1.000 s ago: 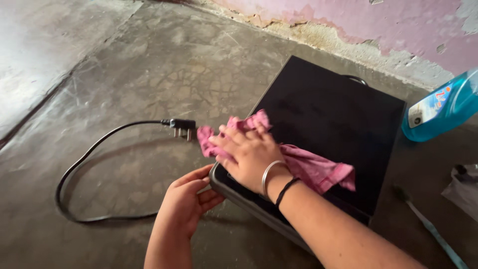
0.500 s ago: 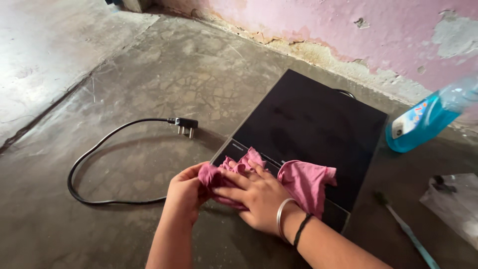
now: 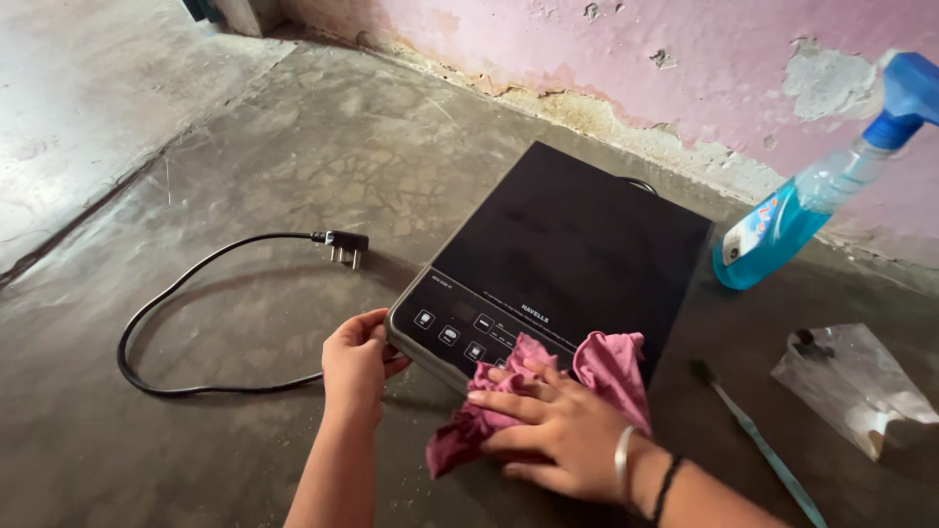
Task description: The person cleans an induction cooktop by hand, using a toothbrush to scrub the controls and a cloth to wipe the surface.
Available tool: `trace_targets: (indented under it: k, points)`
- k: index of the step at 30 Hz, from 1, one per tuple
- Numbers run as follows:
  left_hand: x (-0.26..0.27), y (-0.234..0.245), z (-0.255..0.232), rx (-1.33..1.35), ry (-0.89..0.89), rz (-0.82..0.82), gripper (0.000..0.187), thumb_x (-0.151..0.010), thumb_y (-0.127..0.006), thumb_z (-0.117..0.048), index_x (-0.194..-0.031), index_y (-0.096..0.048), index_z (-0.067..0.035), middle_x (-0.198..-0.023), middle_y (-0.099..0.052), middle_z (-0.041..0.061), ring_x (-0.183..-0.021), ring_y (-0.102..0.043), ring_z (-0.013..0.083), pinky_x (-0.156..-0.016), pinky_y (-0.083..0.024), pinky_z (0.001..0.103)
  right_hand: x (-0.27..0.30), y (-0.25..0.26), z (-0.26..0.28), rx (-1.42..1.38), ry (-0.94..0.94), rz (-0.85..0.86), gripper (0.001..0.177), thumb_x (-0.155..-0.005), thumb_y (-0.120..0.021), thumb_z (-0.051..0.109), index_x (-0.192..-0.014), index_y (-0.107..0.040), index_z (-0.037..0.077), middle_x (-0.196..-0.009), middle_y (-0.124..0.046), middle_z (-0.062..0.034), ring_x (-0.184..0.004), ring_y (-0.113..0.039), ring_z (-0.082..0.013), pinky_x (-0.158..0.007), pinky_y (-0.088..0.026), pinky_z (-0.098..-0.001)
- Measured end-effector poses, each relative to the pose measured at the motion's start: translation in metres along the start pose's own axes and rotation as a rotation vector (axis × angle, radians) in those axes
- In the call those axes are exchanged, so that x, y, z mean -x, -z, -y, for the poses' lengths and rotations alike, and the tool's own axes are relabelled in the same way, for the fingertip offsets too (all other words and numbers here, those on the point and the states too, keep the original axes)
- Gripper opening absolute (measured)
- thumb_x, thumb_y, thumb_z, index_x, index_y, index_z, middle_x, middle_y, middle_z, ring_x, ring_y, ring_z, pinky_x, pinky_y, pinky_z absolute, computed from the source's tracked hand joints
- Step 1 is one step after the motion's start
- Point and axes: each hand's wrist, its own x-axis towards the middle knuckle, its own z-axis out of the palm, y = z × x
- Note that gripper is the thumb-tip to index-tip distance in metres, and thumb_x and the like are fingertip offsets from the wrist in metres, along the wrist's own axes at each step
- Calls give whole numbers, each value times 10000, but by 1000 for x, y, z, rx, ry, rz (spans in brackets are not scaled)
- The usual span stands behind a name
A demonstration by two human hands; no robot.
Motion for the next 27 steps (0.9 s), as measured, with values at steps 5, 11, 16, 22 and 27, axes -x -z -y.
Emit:
trace_targets:
  k: [5,11,16,22,27]
  points:
    - [7,-2,-3,-3,-42,-28,240,-1003,-517,-54,-1179,-672,2,-1012,-731,75,-870,-729,186,-692,-607,349,28,14,0,-127,-32,100,371,-801,-789,164,-1166,-755,223,-1570,-508,-20,-1427,-450,-320,-1159,-249,-563]
    - [5,0,0,-3,-91,-44,232,-987,-555,-43,-1173,-685,6,-1015,-692,84,-884,-693,177,-687,-631,362,63,43,-2,-103,95,295,621,-653,-741,11,-1250,-743,186,-1581,-503,-72,-1491,-366,-353,-1186,-199,-579]
    - [4,0,-3,3,-39,-30,247,-975,-535,-55,-1168,-679,3,-1003,-709,63,-879,-708,170,-690,-638,366,61,87,-29,-285,-496,664,419,-736,-638,31,-1066,-817,217,-1248,-751,-2,-1223,-648,-221,-1067,-381,-526]
    - [-2,5,-9,37,80,34,311,-986,-506,-101,-1236,-685,-55,-985,-692,60,-875,-704,162,-686,-625,362,2,22,-98,464,-697,-340,645,-892,-610,489,-1445,-538,164,-1474,-533,-165,-1305,-495,-422,-1020,-384,-624]
    - [-3,14,-19,20,281,127,360,-986,-511,-121,-1307,-673,-107,-1003,-724,27,-854,-718,181,-698,-611,395,-51,-15,-105,476,-1096,-377,718,-912,-468,681,-1509,-434,284,-1554,-408,-161,-1417,-340,-435,-1127,-170,-661]
